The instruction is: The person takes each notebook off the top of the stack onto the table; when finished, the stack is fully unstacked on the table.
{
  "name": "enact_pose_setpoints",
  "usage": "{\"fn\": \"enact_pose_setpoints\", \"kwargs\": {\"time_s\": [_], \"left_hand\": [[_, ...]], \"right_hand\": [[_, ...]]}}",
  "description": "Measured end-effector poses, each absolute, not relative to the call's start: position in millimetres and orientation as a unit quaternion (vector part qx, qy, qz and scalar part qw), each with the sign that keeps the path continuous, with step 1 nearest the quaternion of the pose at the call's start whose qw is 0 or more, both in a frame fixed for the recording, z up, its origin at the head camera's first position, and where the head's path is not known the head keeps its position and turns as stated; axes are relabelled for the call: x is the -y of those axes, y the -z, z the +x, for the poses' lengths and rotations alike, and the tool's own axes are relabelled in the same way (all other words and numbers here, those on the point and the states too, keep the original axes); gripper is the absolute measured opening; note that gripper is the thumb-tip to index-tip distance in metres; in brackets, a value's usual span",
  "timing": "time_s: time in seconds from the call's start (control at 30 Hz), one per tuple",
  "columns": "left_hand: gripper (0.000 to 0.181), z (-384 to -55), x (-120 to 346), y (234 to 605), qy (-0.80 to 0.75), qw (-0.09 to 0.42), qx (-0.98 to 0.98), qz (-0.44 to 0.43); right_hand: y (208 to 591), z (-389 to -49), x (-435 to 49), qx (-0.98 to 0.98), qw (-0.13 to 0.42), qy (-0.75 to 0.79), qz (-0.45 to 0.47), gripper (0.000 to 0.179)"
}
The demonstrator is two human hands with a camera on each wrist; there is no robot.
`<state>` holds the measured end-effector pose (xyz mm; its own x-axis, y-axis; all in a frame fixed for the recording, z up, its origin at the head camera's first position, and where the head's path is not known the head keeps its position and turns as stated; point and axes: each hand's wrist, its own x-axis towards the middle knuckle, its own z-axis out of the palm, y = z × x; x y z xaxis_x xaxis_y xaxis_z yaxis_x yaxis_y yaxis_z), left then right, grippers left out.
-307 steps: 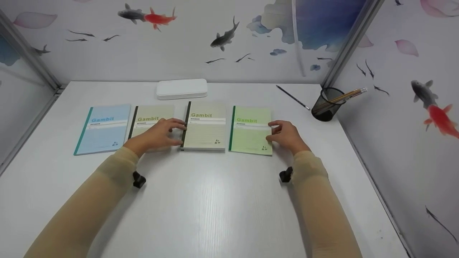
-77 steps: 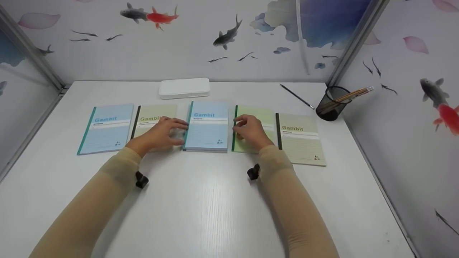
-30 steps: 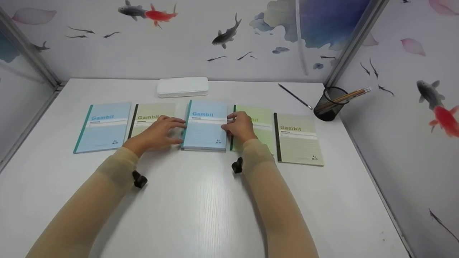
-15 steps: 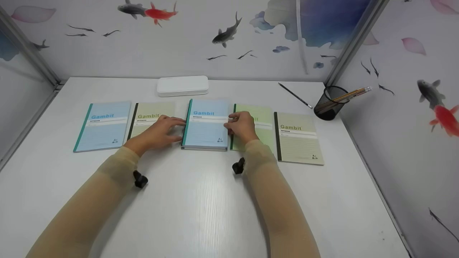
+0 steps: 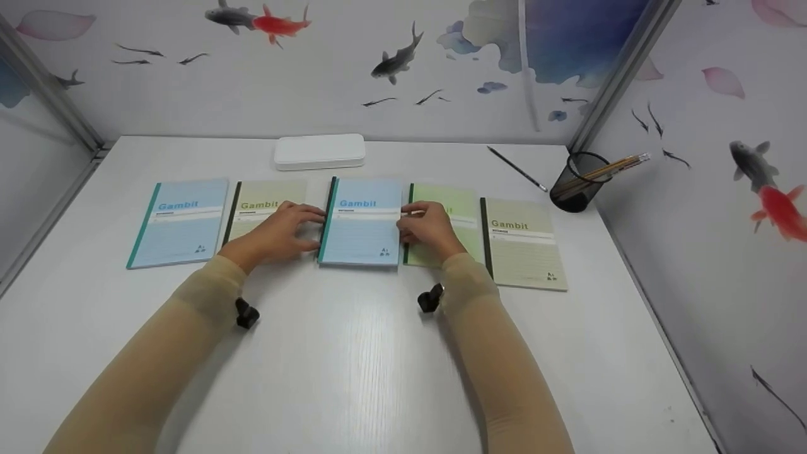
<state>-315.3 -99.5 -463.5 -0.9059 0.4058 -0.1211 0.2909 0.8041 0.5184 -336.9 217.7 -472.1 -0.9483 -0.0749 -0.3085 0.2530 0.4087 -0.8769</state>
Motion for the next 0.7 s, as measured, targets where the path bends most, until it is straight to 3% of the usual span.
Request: {"fn": "enact_pose_setpoints", "kwargs": {"time_s": [0.3, 0.7], "left_hand": [[0.055, -316, 99, 463, -0.247, 0.113, -0.944, 0.184], [0.053, -313, 99, 460, -0.242, 0.108, -0.945, 0.194]], "right_hand": [[476, -331, -224, -0.805, 0.171, 0.563, 0.075, 0.057], [473, -303, -233, -0.782, 0.160, 0.601, 0.040, 0.055]]}}
